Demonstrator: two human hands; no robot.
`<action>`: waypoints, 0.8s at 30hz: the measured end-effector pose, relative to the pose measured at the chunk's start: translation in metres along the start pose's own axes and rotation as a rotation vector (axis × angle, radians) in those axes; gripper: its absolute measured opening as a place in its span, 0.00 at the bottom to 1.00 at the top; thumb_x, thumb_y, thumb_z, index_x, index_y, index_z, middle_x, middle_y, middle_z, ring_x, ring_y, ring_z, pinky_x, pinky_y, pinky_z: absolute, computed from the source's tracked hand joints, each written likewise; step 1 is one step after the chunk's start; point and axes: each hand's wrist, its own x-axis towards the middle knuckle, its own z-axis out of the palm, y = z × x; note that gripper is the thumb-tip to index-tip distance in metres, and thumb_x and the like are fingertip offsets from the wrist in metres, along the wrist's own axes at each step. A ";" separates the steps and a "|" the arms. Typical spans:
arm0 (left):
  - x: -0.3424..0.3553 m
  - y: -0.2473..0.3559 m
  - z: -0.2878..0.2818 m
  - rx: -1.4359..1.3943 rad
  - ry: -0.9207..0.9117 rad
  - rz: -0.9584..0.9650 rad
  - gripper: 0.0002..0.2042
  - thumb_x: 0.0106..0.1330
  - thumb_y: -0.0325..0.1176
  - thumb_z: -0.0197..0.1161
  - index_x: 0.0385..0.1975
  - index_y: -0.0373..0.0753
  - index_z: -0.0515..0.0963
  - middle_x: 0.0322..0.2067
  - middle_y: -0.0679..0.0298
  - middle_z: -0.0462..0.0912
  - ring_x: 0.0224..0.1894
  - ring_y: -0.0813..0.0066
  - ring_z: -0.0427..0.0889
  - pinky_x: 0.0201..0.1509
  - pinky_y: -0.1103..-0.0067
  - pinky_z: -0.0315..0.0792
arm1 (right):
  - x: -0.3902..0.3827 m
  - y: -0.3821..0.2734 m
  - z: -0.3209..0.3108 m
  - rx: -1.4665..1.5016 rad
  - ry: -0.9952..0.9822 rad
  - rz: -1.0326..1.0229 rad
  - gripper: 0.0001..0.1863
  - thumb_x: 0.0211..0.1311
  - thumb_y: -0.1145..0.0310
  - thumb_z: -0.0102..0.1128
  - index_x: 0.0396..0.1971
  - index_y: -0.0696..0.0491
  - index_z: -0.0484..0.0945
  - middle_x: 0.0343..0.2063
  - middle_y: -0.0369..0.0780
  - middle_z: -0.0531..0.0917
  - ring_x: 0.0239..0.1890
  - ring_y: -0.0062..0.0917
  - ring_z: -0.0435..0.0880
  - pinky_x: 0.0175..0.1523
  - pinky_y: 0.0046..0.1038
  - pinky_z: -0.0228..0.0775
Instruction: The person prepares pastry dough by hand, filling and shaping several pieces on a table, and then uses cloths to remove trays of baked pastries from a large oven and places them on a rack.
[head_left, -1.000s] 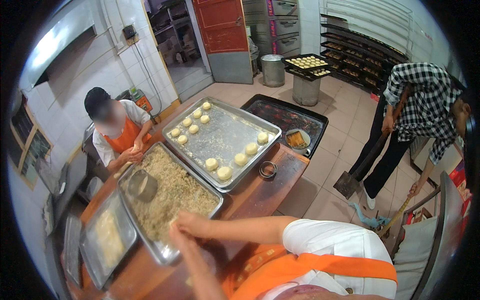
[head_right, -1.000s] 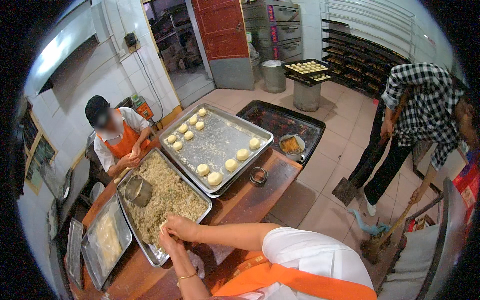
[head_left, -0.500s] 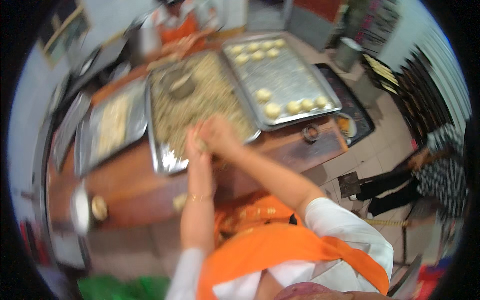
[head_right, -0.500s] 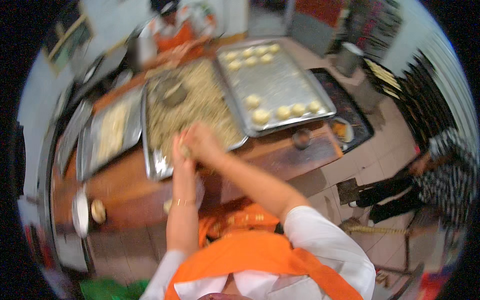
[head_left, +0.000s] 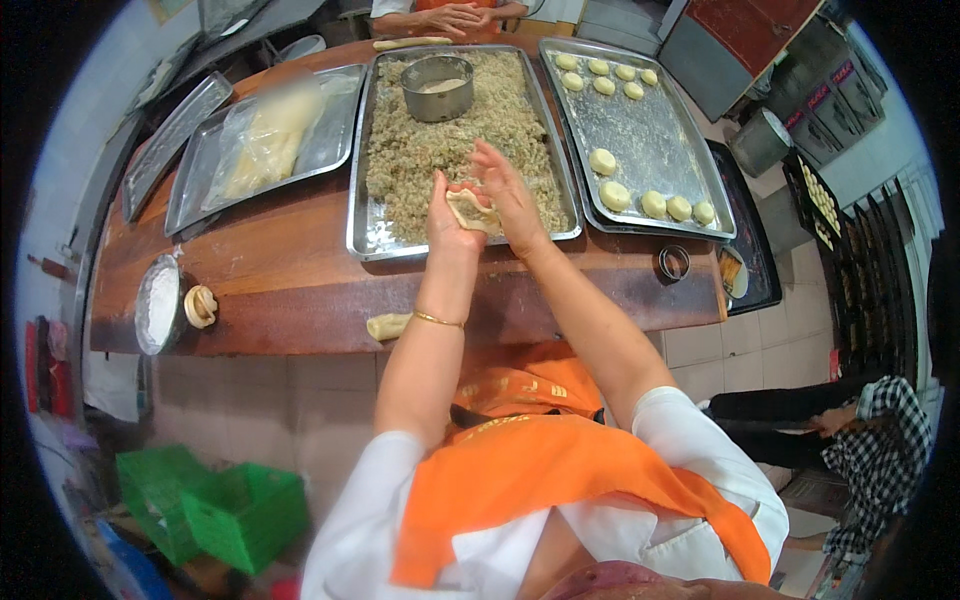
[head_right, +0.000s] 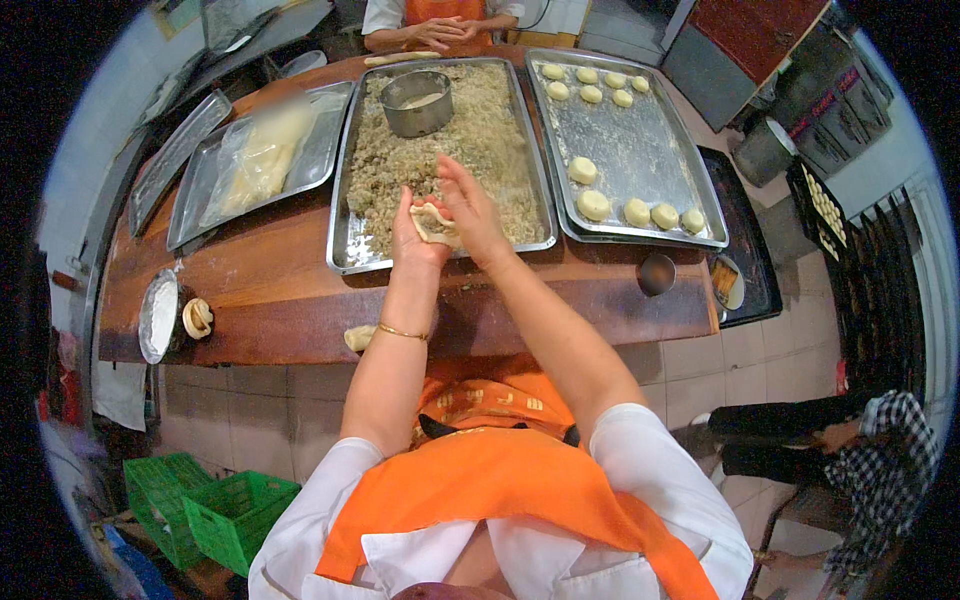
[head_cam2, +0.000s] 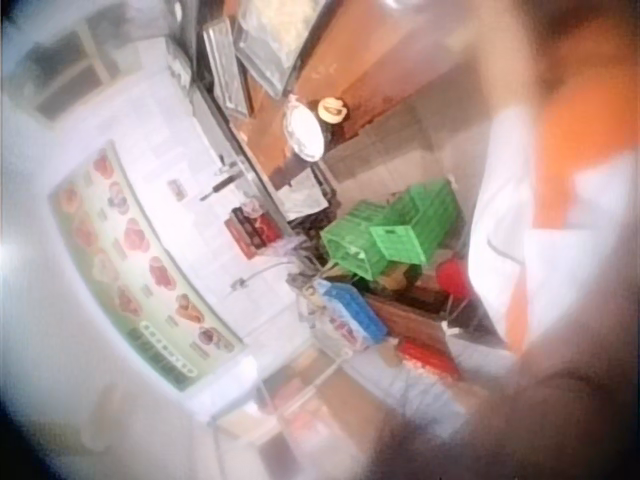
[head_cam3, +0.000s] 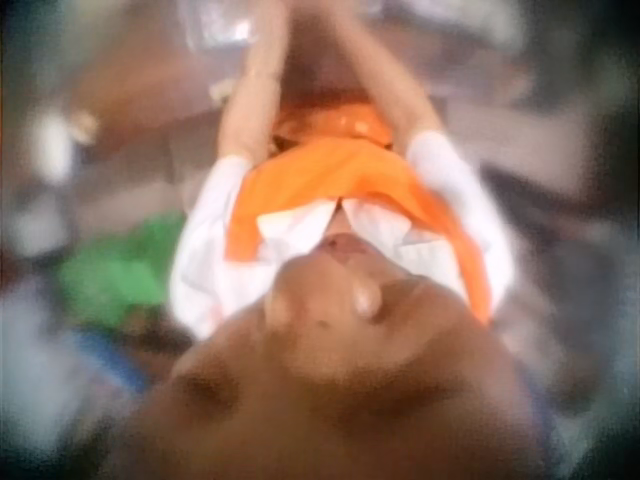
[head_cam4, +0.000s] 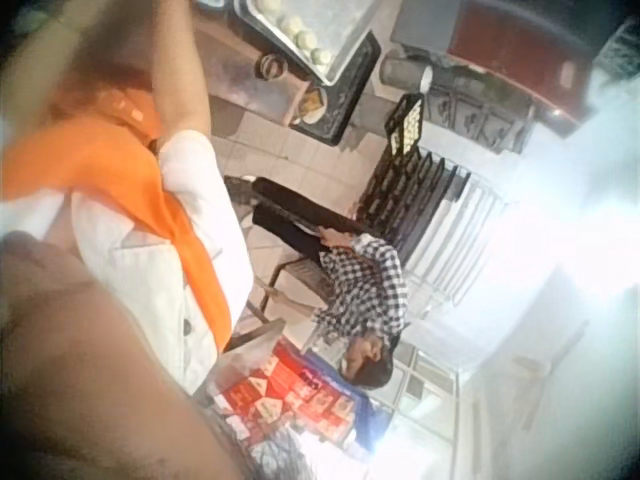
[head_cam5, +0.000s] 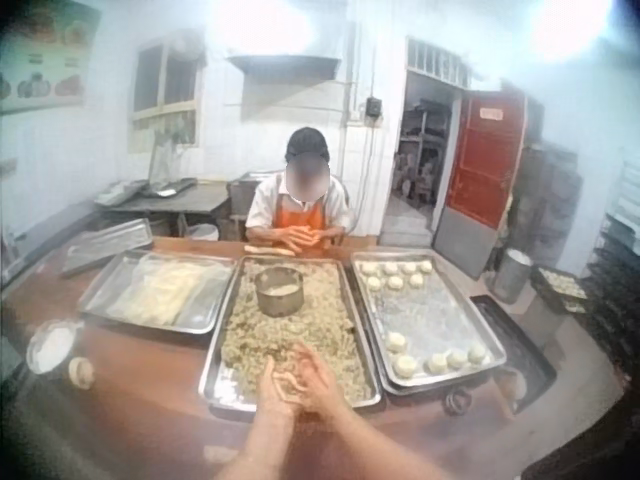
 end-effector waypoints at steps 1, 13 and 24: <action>-0.002 -0.008 0.013 0.018 0.103 0.048 0.20 0.71 0.53 0.52 0.24 0.44 0.72 0.27 0.63 0.78 0.32 0.69 0.79 0.41 0.70 0.77 | 0.001 0.003 0.000 0.039 0.117 -0.045 0.23 0.67 0.61 0.53 0.59 0.53 0.71 0.54 0.42 0.76 0.54 0.30 0.76 0.60 0.30 0.66; -0.027 -0.026 0.030 0.024 0.284 0.150 0.11 0.70 0.40 0.54 0.35 0.39 0.76 0.33 0.59 0.81 0.35 0.66 0.81 0.39 0.73 0.80 | -0.006 -0.011 -0.023 -0.243 -0.128 0.114 0.30 0.62 0.66 0.58 0.64 0.58 0.64 0.56 0.48 0.74 0.58 0.29 0.72 0.62 0.31 0.64; -0.041 -0.043 0.018 0.167 0.162 0.108 0.09 0.69 0.40 0.57 0.35 0.41 0.76 0.31 0.65 0.78 0.33 0.74 0.79 0.37 0.76 0.76 | -0.035 -0.007 -0.018 -0.224 -0.132 0.242 0.25 0.62 0.72 0.53 0.61 0.53 0.66 0.50 0.42 0.77 0.51 0.25 0.76 0.56 0.27 0.69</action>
